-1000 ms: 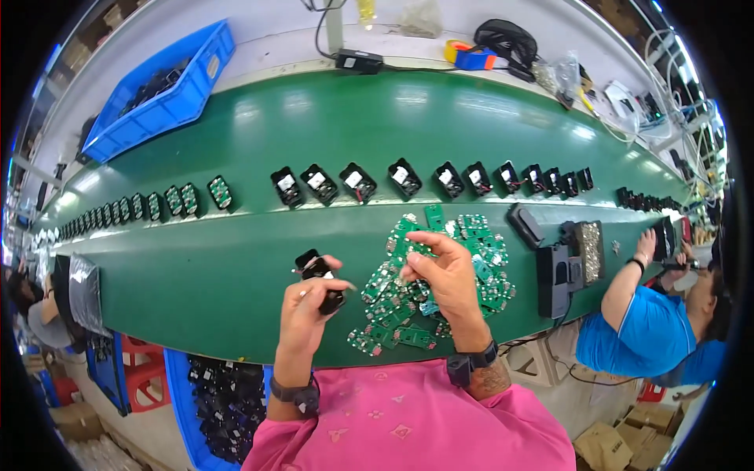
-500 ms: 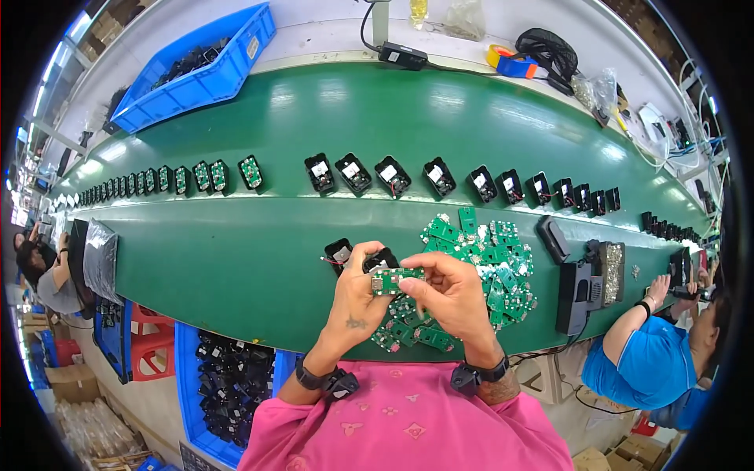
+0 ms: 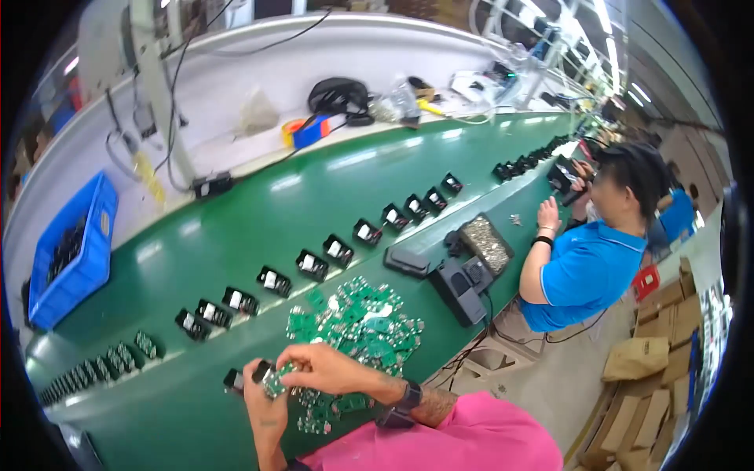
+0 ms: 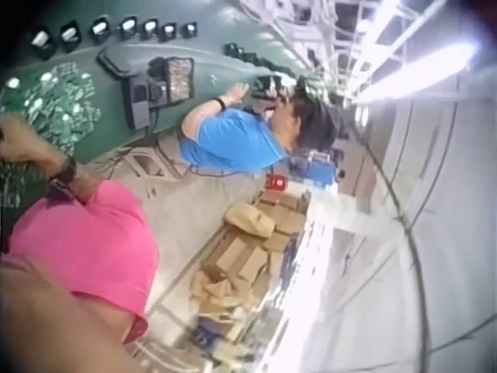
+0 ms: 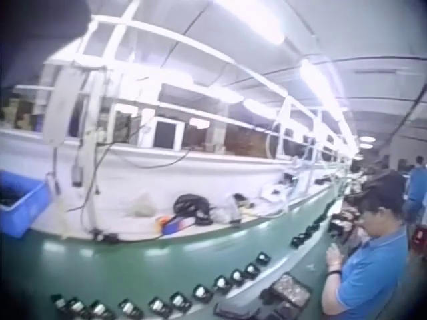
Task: The person picks up a circuit board and a black plastic housing, fits the board into the housing, and presses them together before placing the unit on a conveyor belt.
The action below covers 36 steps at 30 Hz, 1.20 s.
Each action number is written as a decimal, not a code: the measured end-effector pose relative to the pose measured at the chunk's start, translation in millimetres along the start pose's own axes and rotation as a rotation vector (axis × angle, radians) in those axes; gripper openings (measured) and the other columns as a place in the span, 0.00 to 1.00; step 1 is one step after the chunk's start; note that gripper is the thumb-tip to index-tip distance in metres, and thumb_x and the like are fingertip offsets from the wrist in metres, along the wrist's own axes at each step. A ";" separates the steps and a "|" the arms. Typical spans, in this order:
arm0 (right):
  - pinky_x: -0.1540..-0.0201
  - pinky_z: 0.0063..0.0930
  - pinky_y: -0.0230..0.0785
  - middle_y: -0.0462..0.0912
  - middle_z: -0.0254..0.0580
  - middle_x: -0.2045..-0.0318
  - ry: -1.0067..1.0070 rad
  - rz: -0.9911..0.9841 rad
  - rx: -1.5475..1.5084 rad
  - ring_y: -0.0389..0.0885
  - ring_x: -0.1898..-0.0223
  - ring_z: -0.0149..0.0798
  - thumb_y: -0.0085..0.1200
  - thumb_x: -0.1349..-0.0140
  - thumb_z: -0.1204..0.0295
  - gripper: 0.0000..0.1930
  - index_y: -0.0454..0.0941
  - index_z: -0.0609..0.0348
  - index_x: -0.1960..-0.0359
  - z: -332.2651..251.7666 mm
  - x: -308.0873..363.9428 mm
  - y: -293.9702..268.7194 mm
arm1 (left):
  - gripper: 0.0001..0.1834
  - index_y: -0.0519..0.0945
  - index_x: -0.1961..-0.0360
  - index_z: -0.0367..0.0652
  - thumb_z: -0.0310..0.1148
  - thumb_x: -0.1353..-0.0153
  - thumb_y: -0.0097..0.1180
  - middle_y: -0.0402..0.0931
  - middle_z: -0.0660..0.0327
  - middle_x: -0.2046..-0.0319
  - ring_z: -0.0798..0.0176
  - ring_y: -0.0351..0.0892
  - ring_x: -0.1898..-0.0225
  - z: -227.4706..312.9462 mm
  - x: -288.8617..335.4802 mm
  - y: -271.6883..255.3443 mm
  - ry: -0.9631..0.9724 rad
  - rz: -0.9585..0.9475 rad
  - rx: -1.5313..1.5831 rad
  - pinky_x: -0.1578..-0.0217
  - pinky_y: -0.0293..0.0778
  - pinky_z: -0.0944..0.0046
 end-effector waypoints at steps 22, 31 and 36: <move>0.39 0.39 0.63 0.71 0.44 0.47 -0.445 0.320 0.238 0.69 0.45 0.47 0.63 0.39 0.67 0.19 0.80 0.53 0.46 -15.9 56.3 -74.2 | 0.27 0.68 0.34 0.36 0.26 0.33 0.58 0.76 0.53 0.45 0.56 0.78 0.46 1.5 -4.7 81.2 -0.161 -0.146 0.394 0.48 0.79 0.61; 0.37 0.39 0.60 0.73 0.41 0.47 -0.377 0.162 0.180 0.68 0.42 0.44 0.64 0.40 0.67 0.12 0.86 0.52 0.56 -2.6 62.5 -69.3 | 0.27 0.70 0.35 0.37 0.32 0.32 0.60 0.77 0.57 0.46 0.60 0.80 0.48 23.3 25.5 111.1 -0.108 -0.156 0.398 0.54 0.81 0.65; 0.37 0.38 0.61 0.75 0.40 0.46 -0.449 0.201 0.144 0.69 0.43 0.43 0.63 0.39 0.69 0.12 0.87 0.51 0.54 -4.0 76.6 -68.1 | 0.27 0.70 0.35 0.40 0.33 0.33 0.61 0.76 0.57 0.45 0.59 0.79 0.47 24.7 38.5 115.6 -0.188 -0.149 0.419 0.50 0.79 0.67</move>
Point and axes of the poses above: each hand's wrist, its own x-axis away from the middle knuckle, its own y-axis out of the palm, z = x × y, the point moved 9 cm from there along -x, towards the middle knuckle
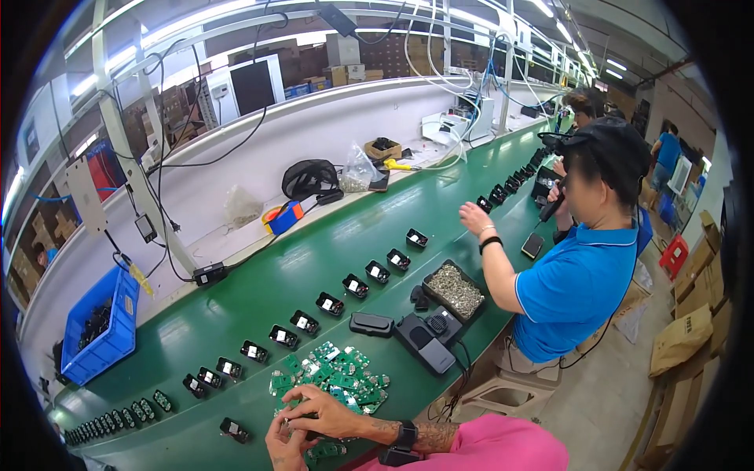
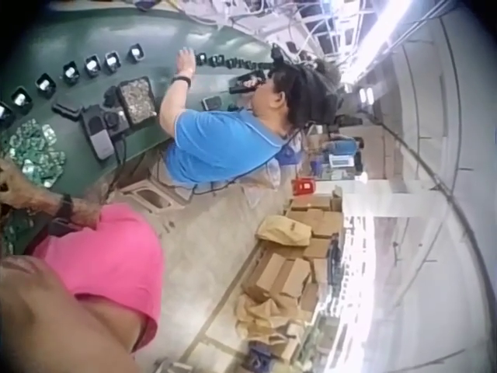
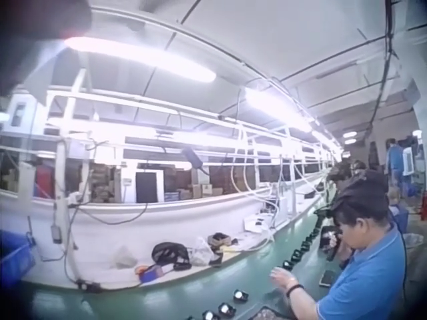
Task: The person picks up a circuit board and a black plastic housing, fits the board into the housing, and presses them together before placing the unit on a conveyor belt.
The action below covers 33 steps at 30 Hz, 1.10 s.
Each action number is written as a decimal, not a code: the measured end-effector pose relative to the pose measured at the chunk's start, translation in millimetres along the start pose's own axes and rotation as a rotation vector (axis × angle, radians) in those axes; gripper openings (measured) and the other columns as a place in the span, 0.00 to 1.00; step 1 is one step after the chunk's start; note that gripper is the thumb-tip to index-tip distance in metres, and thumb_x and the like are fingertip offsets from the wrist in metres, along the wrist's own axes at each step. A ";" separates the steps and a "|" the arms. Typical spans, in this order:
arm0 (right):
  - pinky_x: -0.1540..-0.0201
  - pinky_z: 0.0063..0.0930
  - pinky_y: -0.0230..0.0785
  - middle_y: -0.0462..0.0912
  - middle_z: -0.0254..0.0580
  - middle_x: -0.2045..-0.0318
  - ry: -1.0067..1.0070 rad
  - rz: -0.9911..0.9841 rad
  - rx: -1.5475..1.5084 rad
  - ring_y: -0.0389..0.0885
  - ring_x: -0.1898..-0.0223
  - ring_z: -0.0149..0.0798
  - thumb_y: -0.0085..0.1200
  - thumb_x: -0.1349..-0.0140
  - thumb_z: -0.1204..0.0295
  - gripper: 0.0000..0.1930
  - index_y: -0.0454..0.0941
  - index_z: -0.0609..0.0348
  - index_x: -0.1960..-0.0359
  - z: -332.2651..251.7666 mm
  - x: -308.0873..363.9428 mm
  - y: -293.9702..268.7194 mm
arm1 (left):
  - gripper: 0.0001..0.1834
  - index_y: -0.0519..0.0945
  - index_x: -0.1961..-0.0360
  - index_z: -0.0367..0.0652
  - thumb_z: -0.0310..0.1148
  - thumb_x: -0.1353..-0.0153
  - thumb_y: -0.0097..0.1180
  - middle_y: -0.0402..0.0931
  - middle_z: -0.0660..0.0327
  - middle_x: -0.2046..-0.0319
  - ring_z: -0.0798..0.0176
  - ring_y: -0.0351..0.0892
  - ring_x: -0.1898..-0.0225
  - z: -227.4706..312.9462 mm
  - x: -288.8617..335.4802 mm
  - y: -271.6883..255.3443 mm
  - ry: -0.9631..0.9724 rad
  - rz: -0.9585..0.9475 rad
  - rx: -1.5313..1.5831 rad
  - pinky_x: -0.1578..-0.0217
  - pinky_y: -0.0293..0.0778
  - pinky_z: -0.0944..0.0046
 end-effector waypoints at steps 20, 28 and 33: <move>0.70 0.31 0.69 0.77 0.43 0.71 -0.069 -0.162 0.351 0.77 0.72 0.41 0.61 0.41 0.80 0.04 0.79 0.64 0.66 -77.5 -28.6 96.8 | 0.28 0.72 0.36 0.36 0.16 0.39 0.58 0.76 0.53 0.46 0.66 0.82 0.54 57.9 78.0 -101.9 0.481 0.519 0.000 0.53 0.81 0.67; 0.71 0.37 0.69 0.80 0.46 0.73 -0.035 -0.440 0.457 0.79 0.73 0.48 0.59 0.40 0.78 0.03 0.78 0.63 0.67 -74.9 -35.7 145.8 | 0.29 0.74 0.37 0.38 0.14 0.40 0.56 0.77 0.53 0.45 0.65 0.82 0.53 51.5 97.5 -136.7 0.410 0.486 -0.054 0.53 0.80 0.67; 0.71 0.36 0.69 0.79 0.46 0.74 0.037 -0.523 0.495 0.79 0.73 0.47 0.59 0.42 0.77 0.04 0.78 0.64 0.69 -73.3 -41.6 163.6 | 0.30 0.73 0.36 0.38 0.14 0.41 0.56 0.77 0.54 0.46 0.67 0.82 0.54 44.4 101.5 -151.8 0.374 0.474 0.052 0.52 0.81 0.67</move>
Point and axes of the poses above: each hand's wrist, its own x-axis away from the middle knuckle, its own y-axis out of the palm, z = x × y, the point moved 9 cm from there along -x, towards the middle knuckle
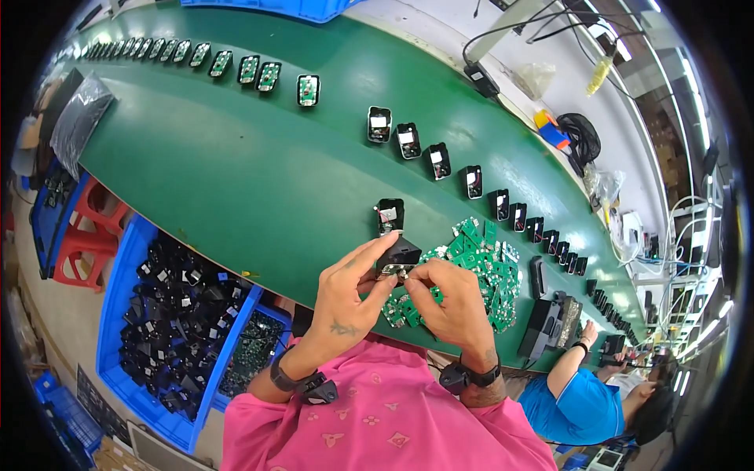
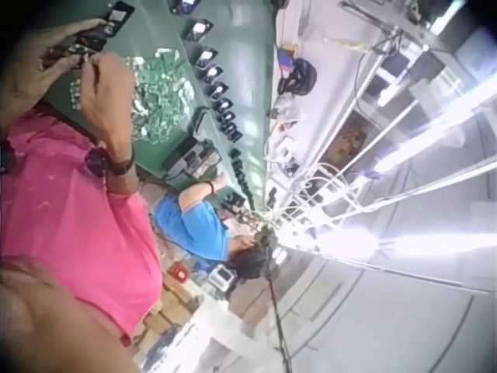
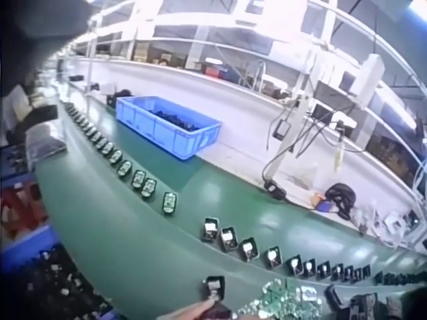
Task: The person picks up a circuit board and a black plastic housing, fits the board into the housing, and presses them together before placing the unit on a conveyor belt.
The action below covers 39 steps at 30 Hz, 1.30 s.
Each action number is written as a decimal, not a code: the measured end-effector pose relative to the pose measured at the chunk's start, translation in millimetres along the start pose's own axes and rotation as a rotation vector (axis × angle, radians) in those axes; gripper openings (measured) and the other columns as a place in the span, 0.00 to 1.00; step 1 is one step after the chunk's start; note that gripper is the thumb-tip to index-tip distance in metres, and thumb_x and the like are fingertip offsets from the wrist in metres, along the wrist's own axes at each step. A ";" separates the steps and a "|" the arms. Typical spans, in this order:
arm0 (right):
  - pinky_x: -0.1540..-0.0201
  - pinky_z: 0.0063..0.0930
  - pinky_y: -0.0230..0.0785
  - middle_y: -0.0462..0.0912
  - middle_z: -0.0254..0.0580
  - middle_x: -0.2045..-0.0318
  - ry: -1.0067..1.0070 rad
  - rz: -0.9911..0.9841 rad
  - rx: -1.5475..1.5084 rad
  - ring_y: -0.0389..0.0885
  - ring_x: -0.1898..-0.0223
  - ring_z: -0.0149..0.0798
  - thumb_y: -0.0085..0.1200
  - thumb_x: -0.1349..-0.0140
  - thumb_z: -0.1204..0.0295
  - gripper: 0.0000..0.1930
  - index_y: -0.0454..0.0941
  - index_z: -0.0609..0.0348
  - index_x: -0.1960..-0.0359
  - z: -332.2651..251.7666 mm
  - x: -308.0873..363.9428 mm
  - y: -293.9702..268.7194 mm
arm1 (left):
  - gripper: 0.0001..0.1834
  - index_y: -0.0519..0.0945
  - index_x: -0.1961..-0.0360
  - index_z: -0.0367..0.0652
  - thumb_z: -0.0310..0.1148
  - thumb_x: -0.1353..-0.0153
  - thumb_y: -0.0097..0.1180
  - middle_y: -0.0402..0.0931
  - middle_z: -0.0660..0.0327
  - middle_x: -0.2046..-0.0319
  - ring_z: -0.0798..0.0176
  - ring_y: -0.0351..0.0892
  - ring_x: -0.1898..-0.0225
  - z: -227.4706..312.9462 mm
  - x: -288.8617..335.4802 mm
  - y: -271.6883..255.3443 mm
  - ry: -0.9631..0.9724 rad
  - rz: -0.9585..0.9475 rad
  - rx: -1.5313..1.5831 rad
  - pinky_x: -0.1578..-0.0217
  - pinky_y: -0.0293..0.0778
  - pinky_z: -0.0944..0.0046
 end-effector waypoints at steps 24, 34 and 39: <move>0.73 0.29 0.69 0.80 0.41 0.77 0.313 0.249 0.005 0.80 0.75 0.33 0.59 0.39 0.77 0.05 0.78 0.67 0.65 66.5 -30.1 -17.9 | 0.26 0.73 0.38 0.37 0.17 0.39 0.56 0.78 0.51 0.48 0.60 0.85 0.55 -28.2 -58.5 9.7 -0.046 0.019 -0.114 0.61 0.84 0.66; 0.71 0.17 0.70 0.81 0.34 0.71 0.280 0.254 -0.619 0.78 0.74 0.24 0.58 0.35 0.80 0.05 0.76 0.66 0.59 90.4 -33.1 -5.3 | 0.30 0.74 0.38 0.40 0.14 0.45 0.56 0.74 0.54 0.45 0.60 0.79 0.48 -44.7 -69.0 24.3 -0.014 -0.026 -0.122 0.53 0.83 0.64; 0.78 0.17 0.58 0.75 0.28 0.81 0.297 0.121 -0.253 0.69 0.79 0.20 0.53 0.30 0.73 0.12 0.78 0.65 0.72 94.4 -21.6 -5.5 | 0.32 0.74 0.39 0.47 0.18 0.48 0.57 0.75 0.50 0.50 0.44 0.78 0.51 -40.9 -47.8 39.9 0.167 0.073 -0.145 0.52 0.77 0.53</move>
Point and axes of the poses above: each hand's wrist, its own x-axis away from the middle knuckle, its own y-axis out of the palm, z = x × y, the point moved 9 cm from there along -x, towards the middle knuckle
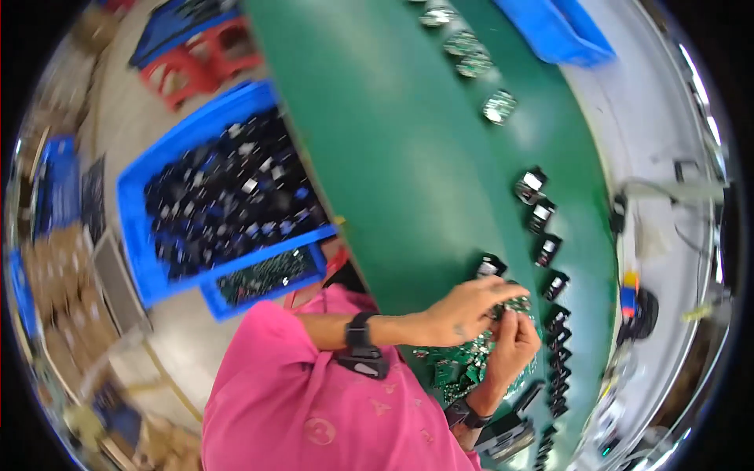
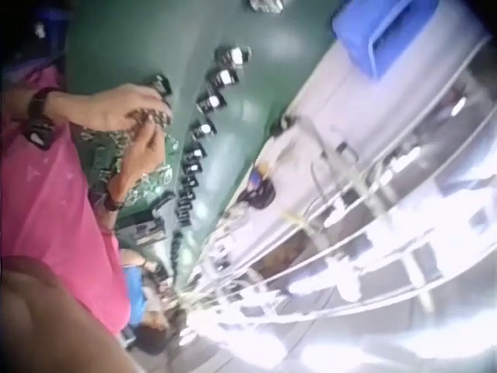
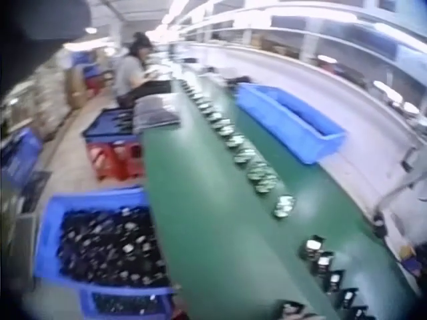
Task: The person picks up a circuit board and a black plastic housing, fits the board into the housing, and presses them together before placing the unit on a conveyor belt.
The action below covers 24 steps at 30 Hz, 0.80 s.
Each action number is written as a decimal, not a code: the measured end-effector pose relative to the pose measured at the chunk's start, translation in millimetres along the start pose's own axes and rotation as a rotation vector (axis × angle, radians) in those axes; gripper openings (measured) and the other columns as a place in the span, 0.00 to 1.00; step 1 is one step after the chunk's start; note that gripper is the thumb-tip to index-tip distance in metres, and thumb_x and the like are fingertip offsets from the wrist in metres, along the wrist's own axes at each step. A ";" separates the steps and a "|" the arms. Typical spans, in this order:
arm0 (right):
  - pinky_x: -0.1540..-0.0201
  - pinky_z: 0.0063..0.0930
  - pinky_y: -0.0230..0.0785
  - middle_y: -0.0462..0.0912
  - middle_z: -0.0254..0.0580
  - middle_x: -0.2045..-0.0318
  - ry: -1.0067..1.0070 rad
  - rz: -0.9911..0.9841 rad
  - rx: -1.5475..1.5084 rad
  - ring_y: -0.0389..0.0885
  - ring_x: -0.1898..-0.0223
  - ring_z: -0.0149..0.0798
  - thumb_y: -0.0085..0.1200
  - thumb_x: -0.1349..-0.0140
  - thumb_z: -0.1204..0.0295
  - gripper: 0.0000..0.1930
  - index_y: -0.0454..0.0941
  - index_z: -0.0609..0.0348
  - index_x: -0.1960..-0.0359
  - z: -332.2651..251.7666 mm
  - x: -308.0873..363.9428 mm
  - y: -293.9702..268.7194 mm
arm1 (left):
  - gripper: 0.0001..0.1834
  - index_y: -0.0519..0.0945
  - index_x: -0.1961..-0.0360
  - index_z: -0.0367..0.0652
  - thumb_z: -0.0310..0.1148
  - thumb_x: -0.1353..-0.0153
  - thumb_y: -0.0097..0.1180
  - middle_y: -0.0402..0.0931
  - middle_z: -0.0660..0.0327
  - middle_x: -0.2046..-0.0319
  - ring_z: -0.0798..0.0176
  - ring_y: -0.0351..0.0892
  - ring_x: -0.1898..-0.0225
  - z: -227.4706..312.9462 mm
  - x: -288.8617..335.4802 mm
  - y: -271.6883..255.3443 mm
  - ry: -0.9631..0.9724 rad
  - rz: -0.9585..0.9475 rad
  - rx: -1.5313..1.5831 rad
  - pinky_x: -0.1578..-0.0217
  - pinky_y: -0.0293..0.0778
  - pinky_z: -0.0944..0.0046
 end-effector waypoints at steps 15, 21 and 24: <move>0.79 0.14 0.44 0.60 0.23 0.81 -0.091 -0.318 0.244 0.56 0.80 0.17 0.47 0.25 0.64 0.19 0.63 0.54 0.77 -31.4 50.1 57.1 | 0.25 0.75 0.44 0.50 0.24 0.45 0.60 0.77 0.54 0.62 0.44 0.82 0.70 2.4 98.0 -57.3 0.138 0.393 -0.149 0.72 0.76 0.48; 0.78 0.16 0.45 0.62 0.26 0.82 -0.196 -0.277 0.238 0.56 0.80 0.19 0.45 0.24 0.64 0.19 0.62 0.54 0.77 -32.1 54.9 68.2 | 0.31 0.72 0.39 0.46 0.21 0.46 0.59 0.77 0.53 0.63 0.43 0.81 0.72 -4.3 105.3 -62.6 0.128 0.357 -0.150 0.75 0.75 0.47; 0.77 0.16 0.46 0.61 0.25 0.82 -0.163 -0.254 0.242 0.56 0.79 0.19 0.45 0.23 0.64 0.19 0.63 0.54 0.77 -30.3 60.6 60.7 | 0.32 0.70 0.38 0.45 0.20 0.46 0.59 0.76 0.51 0.64 0.42 0.81 0.71 -1.3 105.1 -55.8 0.172 0.296 -0.100 0.74 0.75 0.46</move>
Point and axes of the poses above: each hand's wrist, its own x-axis away from the middle knuckle, its own y-axis out of the palm, z = x × y, the point moved 9 cm from there along -x, towards the middle knuckle
